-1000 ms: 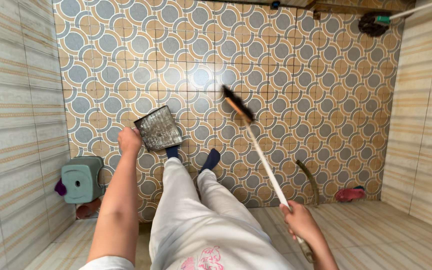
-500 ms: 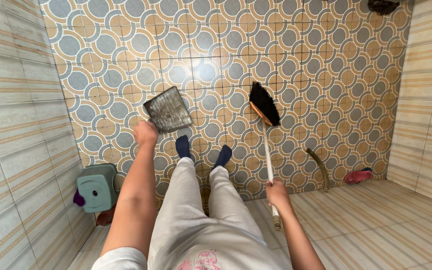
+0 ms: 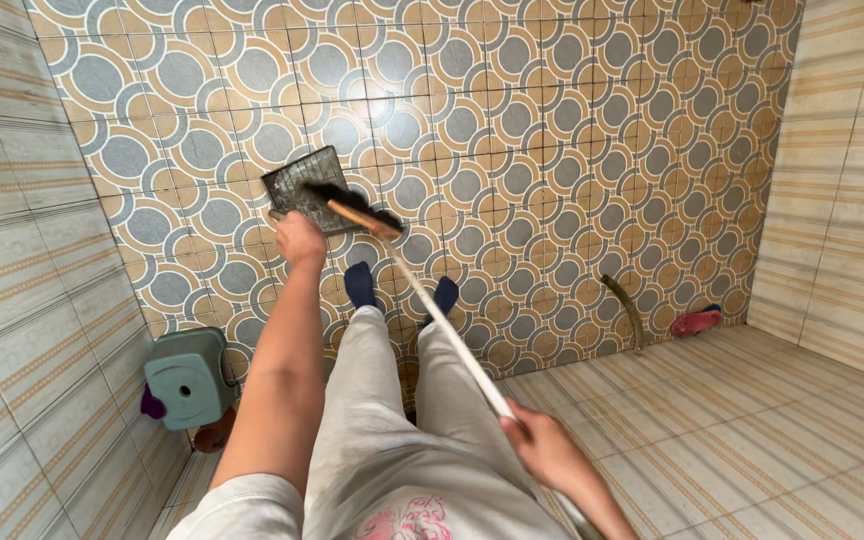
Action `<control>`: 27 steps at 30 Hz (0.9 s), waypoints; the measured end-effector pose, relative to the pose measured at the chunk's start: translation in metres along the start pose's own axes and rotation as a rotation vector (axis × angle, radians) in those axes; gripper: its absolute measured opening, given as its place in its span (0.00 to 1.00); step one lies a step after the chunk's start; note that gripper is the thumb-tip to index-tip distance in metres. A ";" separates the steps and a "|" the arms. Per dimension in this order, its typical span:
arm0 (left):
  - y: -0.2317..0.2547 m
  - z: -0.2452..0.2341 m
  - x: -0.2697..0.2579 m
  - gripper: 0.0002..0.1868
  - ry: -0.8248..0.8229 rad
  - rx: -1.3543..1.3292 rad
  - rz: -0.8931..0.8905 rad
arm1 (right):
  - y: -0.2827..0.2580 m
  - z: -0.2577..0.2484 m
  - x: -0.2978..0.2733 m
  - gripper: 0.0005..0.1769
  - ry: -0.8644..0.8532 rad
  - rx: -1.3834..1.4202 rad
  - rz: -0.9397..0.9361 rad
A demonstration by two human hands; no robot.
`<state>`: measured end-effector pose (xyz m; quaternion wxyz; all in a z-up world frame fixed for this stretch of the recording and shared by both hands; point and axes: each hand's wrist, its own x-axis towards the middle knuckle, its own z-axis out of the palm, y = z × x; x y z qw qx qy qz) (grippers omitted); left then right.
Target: The person sweeps a tiled bathroom floor using a broom and dustpan. They gather debris into the dustpan, then open a door to a storage area and dispose of the collected dirt.
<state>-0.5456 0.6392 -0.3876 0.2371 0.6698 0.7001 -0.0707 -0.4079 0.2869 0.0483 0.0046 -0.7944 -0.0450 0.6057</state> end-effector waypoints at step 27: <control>-0.070 -0.053 -0.002 0.17 -0.027 -0.023 -0.046 | 0.061 0.022 -0.014 0.22 0.132 0.403 0.043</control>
